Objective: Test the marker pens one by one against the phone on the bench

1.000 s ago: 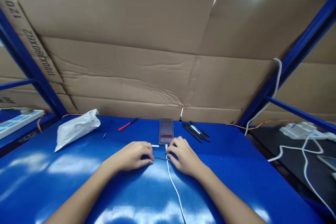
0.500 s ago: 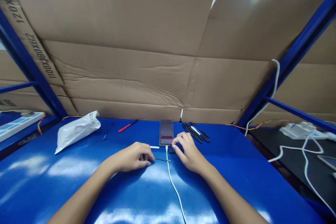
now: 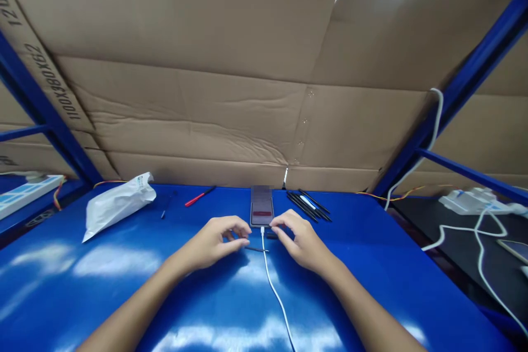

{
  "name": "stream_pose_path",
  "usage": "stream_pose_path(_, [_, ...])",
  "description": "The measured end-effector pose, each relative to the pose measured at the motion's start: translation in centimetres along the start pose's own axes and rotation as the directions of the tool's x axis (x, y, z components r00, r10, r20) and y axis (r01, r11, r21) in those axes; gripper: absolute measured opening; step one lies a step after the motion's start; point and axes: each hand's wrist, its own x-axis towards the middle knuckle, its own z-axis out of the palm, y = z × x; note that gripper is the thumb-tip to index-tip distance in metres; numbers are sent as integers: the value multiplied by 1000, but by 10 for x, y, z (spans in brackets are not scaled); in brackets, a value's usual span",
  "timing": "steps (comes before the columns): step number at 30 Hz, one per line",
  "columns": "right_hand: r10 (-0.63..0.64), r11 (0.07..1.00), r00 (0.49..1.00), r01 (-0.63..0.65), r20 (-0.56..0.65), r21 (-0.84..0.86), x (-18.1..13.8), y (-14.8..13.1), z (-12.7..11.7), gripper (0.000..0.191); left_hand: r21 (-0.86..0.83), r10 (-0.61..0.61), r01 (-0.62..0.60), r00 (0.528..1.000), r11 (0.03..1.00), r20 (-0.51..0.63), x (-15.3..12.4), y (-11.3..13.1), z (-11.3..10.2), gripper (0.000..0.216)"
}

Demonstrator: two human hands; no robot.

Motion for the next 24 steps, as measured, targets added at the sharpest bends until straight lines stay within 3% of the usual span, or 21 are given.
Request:
stream_pose_path(4, [-38, 999, 998, 39, 53, -14, -1, -6, 4, 27, -69, 4, -9, 997, 998, -79, 3, -1, 11, 18])
stream_pose_path(7, [-34, 999, 998, 32, 56, 34, -1, -10, 6, 27, -77, 31, -37, 996, 996, -84, 5, 0, 15, 15])
stream_pose_path(13, [139, 954, 989, -145, 39, 264, 0, -16, 10, 14, -97, 78, -82, 996, 992, -45, 7, 2, 20, 18])
stream_pose_path(17, [197, 886, 980, -193, 36, 420, 1, -15, 16, 14, -134, 6, -13, 999, 991, -50, 6, 4, 22, 19])
stream_pose_path(21, [207, 907, 978, -193, 1, 374, 1, -15, 20, 10, -233, -97, 76, 992, 969, -78, 4, 5, 25, 18])
stream_pose_path(24, [197, 915, 980, -181, -6, 361, 0, -16, 21, 9, -286, -109, 85, 992, 954, -69, 4, 6, 28, 20])
